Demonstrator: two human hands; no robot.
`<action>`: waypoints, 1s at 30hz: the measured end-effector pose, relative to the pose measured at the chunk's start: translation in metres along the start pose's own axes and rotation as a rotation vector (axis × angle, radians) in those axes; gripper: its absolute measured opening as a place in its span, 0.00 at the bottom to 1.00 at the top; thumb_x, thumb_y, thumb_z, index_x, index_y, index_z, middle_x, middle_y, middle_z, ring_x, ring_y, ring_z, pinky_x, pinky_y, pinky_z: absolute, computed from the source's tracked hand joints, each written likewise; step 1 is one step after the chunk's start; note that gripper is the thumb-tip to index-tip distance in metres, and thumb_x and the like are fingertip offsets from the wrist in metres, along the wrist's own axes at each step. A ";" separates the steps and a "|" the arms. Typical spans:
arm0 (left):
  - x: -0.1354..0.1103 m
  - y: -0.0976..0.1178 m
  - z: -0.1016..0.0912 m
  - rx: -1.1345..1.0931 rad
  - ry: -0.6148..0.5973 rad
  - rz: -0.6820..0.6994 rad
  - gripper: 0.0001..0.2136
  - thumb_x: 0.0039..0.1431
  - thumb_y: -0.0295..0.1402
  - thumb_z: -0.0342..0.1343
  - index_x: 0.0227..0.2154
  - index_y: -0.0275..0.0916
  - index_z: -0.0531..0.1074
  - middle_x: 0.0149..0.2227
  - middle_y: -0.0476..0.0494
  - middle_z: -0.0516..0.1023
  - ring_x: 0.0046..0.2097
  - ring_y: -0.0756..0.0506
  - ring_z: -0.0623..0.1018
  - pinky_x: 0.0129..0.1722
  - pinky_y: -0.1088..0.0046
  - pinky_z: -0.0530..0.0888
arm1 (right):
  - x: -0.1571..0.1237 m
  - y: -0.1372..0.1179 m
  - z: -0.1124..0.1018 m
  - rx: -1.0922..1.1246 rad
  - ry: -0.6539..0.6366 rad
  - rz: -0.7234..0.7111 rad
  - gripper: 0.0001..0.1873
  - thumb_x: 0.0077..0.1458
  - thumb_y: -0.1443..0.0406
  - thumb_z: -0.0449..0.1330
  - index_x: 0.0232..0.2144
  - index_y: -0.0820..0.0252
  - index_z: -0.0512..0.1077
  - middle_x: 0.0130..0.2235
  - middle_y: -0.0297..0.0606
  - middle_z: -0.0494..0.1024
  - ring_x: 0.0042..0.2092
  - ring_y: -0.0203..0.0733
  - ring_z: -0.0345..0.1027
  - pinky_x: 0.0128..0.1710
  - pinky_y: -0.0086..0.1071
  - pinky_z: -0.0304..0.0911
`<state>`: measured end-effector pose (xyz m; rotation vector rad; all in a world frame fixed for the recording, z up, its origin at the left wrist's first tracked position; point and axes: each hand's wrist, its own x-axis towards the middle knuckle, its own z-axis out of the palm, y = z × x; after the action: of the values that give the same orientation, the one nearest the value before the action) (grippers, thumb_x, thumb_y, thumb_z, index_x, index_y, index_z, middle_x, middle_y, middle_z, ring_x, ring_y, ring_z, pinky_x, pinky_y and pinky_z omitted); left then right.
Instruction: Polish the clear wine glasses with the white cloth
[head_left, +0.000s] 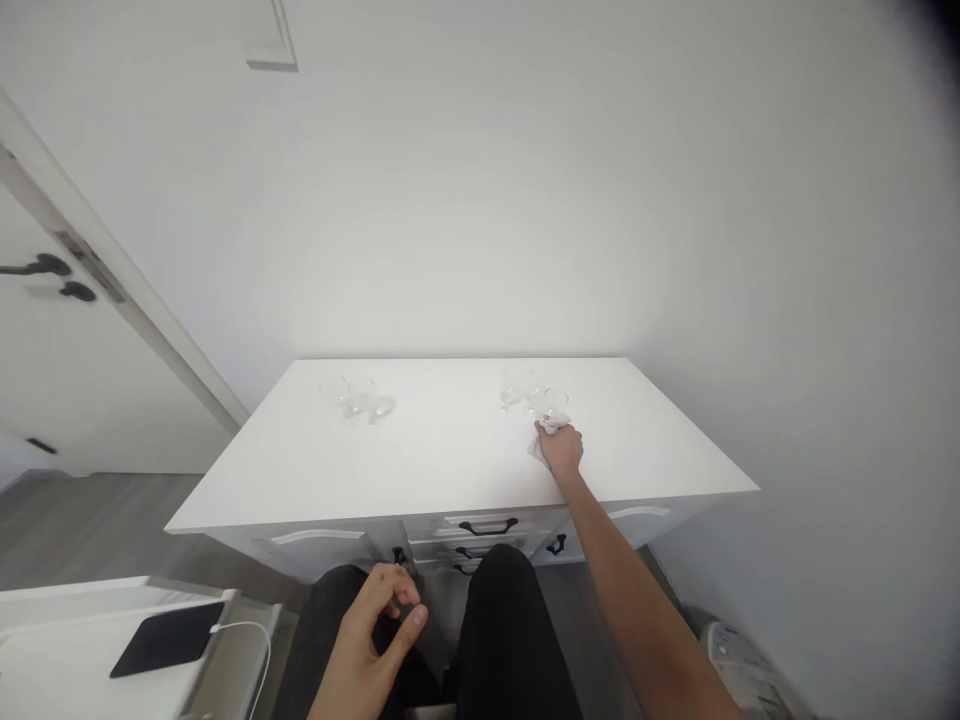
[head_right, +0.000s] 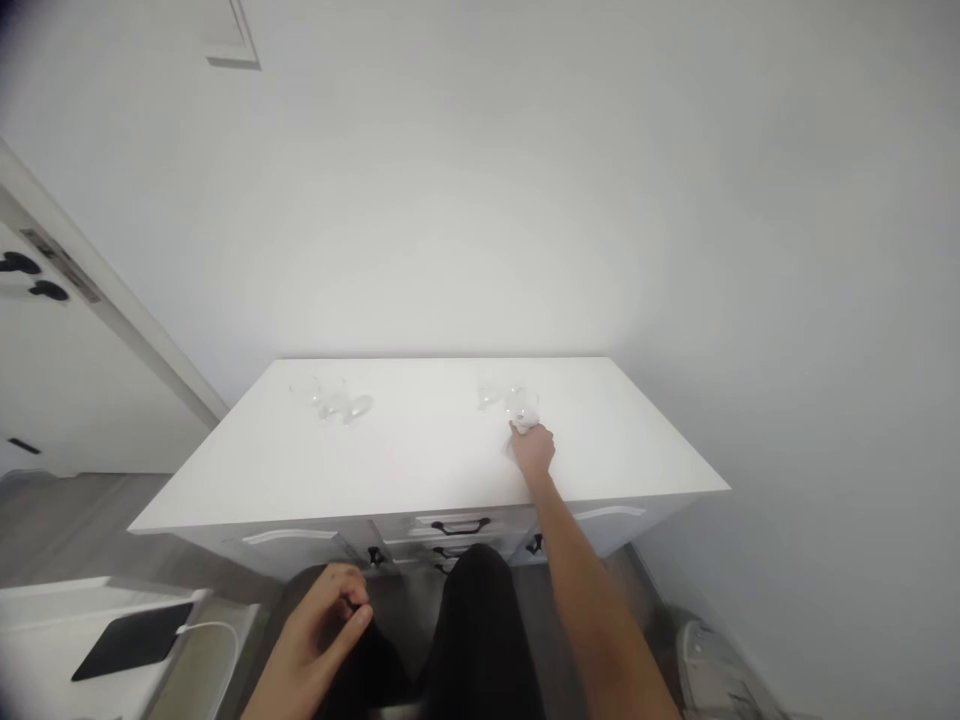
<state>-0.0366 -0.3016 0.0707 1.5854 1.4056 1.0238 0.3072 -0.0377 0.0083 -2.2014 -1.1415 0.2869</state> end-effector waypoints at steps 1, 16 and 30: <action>0.006 0.001 -0.001 0.009 0.002 -0.007 0.12 0.66 0.43 0.59 0.33 0.42 0.73 0.38 0.45 0.76 0.39 0.44 0.75 0.41 0.70 0.71 | 0.001 0.001 0.001 -0.010 -0.010 0.005 0.22 0.64 0.52 0.65 0.47 0.66 0.78 0.47 0.50 0.81 0.48 0.49 0.78 0.49 0.44 0.72; 0.120 -0.063 -0.026 -0.097 0.493 -0.172 0.21 0.59 0.54 0.60 0.35 0.38 0.74 0.32 0.43 0.82 0.33 0.43 0.81 0.37 0.68 0.77 | -0.054 0.024 0.000 -0.182 0.025 -0.296 0.23 0.64 0.45 0.59 0.44 0.58 0.68 0.40 0.43 0.78 0.38 0.50 0.72 0.34 0.34 0.52; 0.255 -0.100 -0.038 -0.191 0.580 -0.203 0.34 0.53 0.47 0.71 0.57 0.40 0.62 0.58 0.30 0.74 0.34 0.47 0.84 0.35 0.67 0.81 | -0.063 0.022 0.003 -0.388 0.025 -0.555 0.08 0.64 0.61 0.60 0.41 0.61 0.71 0.37 0.39 0.74 0.35 0.41 0.65 0.32 0.34 0.44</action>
<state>-0.0916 -0.0369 0.0129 1.0185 1.7396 1.5138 0.2825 -0.0959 -0.0134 -2.0750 -1.8523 -0.2165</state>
